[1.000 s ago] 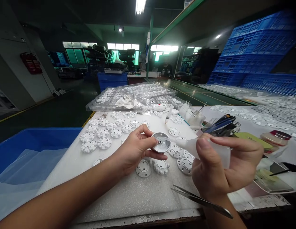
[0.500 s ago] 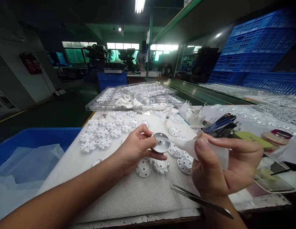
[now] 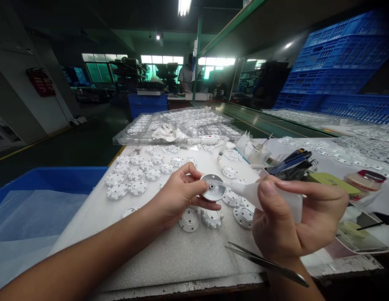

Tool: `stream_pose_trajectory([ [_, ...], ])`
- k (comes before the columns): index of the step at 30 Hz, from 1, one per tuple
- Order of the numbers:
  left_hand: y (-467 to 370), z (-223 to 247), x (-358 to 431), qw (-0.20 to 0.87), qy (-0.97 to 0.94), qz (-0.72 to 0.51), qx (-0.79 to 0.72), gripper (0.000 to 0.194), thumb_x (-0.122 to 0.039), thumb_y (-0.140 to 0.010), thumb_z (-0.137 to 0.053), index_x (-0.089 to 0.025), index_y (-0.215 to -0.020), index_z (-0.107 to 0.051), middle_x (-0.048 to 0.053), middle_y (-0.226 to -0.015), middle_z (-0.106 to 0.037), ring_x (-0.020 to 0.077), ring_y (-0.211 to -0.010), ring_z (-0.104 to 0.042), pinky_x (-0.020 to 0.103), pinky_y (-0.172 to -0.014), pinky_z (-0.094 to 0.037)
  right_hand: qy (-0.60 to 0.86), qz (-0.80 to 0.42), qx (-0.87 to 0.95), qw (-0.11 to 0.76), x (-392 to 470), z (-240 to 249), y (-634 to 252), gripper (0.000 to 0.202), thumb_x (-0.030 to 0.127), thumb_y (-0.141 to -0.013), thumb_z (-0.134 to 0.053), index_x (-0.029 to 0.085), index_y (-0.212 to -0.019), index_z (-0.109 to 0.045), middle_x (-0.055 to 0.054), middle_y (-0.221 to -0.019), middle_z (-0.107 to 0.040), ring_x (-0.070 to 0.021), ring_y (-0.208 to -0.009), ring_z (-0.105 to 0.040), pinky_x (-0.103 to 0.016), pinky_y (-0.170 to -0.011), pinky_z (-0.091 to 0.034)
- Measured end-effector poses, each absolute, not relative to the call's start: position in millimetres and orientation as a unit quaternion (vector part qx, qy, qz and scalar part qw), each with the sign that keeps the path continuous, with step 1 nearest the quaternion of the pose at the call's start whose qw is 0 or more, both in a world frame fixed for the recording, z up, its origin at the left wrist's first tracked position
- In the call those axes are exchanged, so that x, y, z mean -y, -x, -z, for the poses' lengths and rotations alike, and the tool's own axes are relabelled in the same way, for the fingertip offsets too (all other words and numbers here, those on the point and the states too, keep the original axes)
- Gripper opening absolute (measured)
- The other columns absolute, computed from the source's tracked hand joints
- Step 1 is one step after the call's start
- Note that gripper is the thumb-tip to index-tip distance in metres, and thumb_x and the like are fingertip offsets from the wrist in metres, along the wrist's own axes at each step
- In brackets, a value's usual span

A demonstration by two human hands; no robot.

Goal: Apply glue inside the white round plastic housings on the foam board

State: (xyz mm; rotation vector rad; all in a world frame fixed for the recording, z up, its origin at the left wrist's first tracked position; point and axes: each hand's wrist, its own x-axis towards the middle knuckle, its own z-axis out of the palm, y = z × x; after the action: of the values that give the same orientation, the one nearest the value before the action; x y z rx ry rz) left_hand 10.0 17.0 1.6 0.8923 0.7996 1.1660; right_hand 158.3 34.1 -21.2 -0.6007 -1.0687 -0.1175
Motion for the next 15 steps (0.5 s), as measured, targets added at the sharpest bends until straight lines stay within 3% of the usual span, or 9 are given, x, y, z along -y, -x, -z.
stream_pose_trajectory([
  [15, -9.9, -1.9, -16.2, 0.645, -0.427, -0.515, -0.369, 0.026, -0.01, -0.074, -0.065, -0.017, -0.076, -0.04, -0.002, -0.078, -0.057, 0.0113, -0.067, -0.064, 0.034, -0.064, -0.061, 0.265, 0.02, 0.492, 0.829, -37.3, 16.1, -159.4, 0.018, 0.026, -0.07, -0.073, 0.015, -0.076, -0.06, -0.001, -0.078, -0.05, -0.0134, -0.066, -0.052, -0.034, -0.065, -0.043],
])
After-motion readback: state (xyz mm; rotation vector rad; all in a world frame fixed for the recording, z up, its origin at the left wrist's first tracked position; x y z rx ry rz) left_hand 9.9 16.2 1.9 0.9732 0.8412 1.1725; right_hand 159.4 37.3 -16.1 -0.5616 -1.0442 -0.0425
